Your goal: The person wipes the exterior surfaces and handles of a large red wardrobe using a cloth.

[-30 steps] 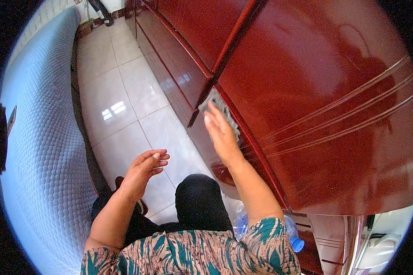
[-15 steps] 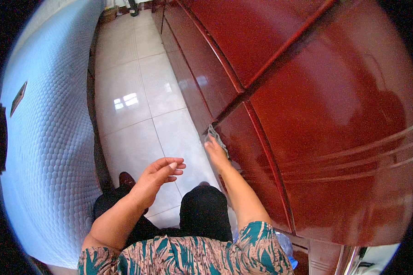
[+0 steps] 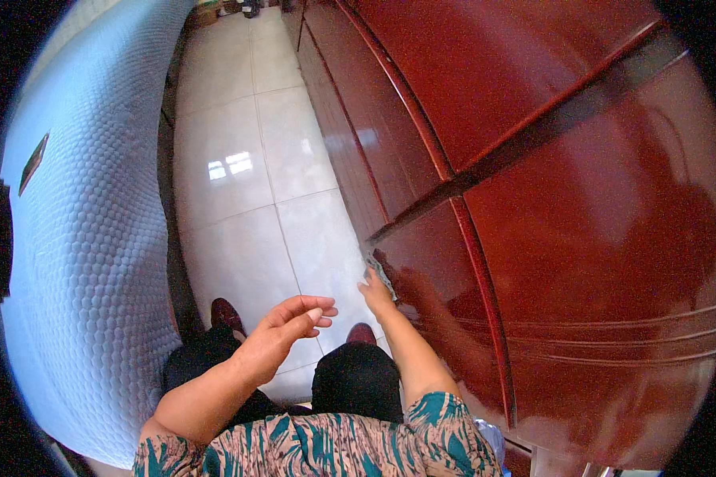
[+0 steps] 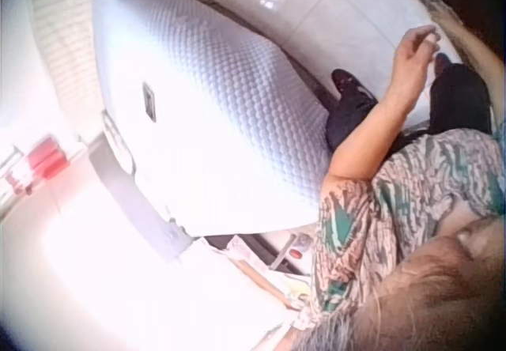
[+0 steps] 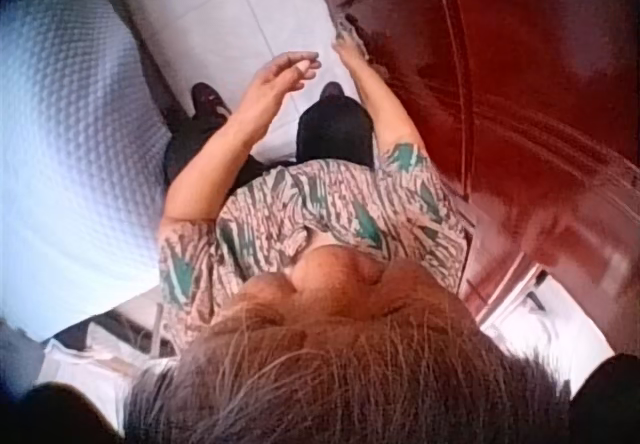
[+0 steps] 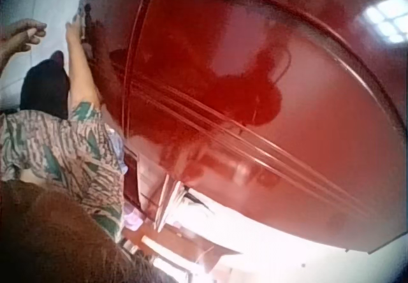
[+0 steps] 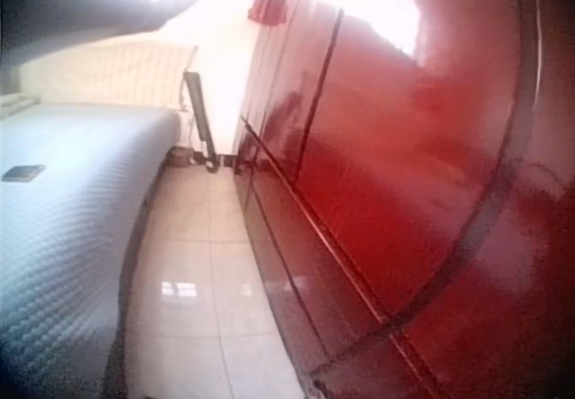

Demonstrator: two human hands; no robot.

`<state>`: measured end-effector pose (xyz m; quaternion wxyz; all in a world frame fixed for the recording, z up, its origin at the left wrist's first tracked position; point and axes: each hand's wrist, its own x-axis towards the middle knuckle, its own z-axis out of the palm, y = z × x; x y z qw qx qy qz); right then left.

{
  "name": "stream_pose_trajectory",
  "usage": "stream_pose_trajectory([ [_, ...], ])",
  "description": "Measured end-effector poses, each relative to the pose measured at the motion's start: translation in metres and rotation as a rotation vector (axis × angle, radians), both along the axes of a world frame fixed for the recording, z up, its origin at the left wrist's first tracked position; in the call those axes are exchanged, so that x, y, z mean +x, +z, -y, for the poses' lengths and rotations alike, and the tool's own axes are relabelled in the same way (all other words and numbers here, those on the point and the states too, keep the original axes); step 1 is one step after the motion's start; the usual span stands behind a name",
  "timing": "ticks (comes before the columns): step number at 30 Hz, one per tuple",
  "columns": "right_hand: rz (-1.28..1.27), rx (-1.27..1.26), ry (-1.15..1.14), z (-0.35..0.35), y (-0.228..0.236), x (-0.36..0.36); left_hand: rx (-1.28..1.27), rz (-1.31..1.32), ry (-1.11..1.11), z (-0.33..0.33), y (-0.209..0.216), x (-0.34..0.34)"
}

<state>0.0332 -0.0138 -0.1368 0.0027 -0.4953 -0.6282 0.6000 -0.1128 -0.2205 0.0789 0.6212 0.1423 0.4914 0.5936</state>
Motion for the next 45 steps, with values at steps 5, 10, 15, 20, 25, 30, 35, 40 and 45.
stream_pose_trajectory([
  [5, -0.147, 0.026, -0.091, 0.022, 0.032, 0.035, -0.005, -0.071, -0.011, -0.001, -0.002, 0.000],
  [10, -0.353, 0.166, -0.149, 0.046, 0.143, 0.064, -0.020, -0.114, 0.007, -0.004, 0.000, -0.002],
  [15, -0.535, 0.304, -0.200, 0.070, 0.250, 0.086, -0.040, -0.196, 0.044, -0.003, -0.004, -0.008],
  [20, -0.625, 0.374, -0.218, 0.088, 0.284, 0.111, -0.045, -0.237, 0.072, 0.003, -0.010, -0.013],
  [25, -0.530, 0.193, -0.162, 0.094, 0.208, 0.153, -0.058, -0.275, 0.064, 0.004, -0.015, -0.014],
  [30, -0.267, 0.134, -0.143, 0.113, 0.127, 0.202, -0.068, -0.291, 0.068, 0.005, -0.018, -0.014],
  [35, -0.192, 0.173, -0.194, 0.130, 0.161, 0.222, -0.069, -0.293, 0.077, 0.008, -0.015, -0.014],
  [40, -0.336, 0.302, -0.288, 0.140, 0.256, 0.220, -0.046, -0.282, 0.069, 0.012, -0.012, -0.014],
  [45, -0.438, 0.271, -0.451, 0.145, 0.287, 0.214, -0.050, -0.293, 0.092, 0.016, -0.012, -0.015],
])
